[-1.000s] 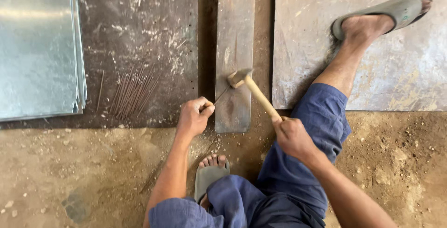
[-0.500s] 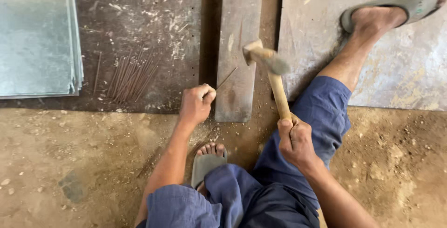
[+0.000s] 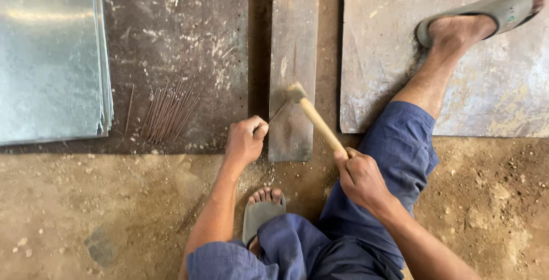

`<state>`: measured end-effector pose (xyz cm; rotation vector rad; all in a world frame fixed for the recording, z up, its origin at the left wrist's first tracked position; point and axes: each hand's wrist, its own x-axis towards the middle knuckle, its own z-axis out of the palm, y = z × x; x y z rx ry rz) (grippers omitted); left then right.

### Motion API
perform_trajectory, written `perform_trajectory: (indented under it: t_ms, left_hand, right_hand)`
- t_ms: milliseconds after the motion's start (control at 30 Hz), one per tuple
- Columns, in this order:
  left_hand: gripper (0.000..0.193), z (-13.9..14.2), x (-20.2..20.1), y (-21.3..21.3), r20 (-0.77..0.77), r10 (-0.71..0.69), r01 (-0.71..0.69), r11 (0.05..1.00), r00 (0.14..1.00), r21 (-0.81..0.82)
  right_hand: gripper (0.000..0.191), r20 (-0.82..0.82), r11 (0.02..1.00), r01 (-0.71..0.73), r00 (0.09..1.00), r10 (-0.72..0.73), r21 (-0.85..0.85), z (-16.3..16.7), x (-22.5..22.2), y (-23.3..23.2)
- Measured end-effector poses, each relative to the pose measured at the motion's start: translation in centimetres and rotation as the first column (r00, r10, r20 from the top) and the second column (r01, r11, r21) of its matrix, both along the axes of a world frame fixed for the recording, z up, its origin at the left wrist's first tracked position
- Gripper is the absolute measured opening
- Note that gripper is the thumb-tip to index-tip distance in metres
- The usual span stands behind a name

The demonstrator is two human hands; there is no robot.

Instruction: The person sits on the ground and hammers thin metal wires one at a time against a steel rail, repositioning each wire by hand to flatten or shape sections, then sets finished wires on a pile beside them. Near the end they gather the wires and handle a stack of galvanized metal sheets.

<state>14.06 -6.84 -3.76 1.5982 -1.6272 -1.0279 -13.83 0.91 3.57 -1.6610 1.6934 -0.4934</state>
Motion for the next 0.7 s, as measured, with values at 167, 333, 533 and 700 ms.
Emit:
perform_trajectory:
  t_ms: [167, 333, 533, 700]
  left_hand:
    - [0.009, 0.2, 0.0, 0.1, 0.039, 0.025, -0.027, 0.998, 0.999, 0.061]
    - [0.01, 0.6, -0.2, 0.3, 0.04, 0.015, -0.013, 0.998, 0.999, -0.059]
    - [0.01, 1.1, -0.3, 0.4, 0.042, 0.034, -0.03, 0.996, 0.999, -0.082]
    - [0.01, 1.1, -0.5, 0.7, 0.052, 0.049, -0.047, 0.998, 0.997, -0.036]
  right_hand:
    - [0.049, 0.008, 0.973, -0.158, 0.987, 0.161, -0.17, -0.3, 0.1, 0.7]
    - [0.042, 0.045, 0.999, -0.037, 0.998, 0.036, 0.019, 0.2, 0.6, 0.6]
    - [0.051, -0.069, 0.998, -0.06, 0.996, 0.06, 0.008, 0.8, 0.3, -0.5]
    - [0.038, 0.149, 0.992, 0.034, 0.989, -0.015, -0.121, 0.8, -0.8, -1.2]
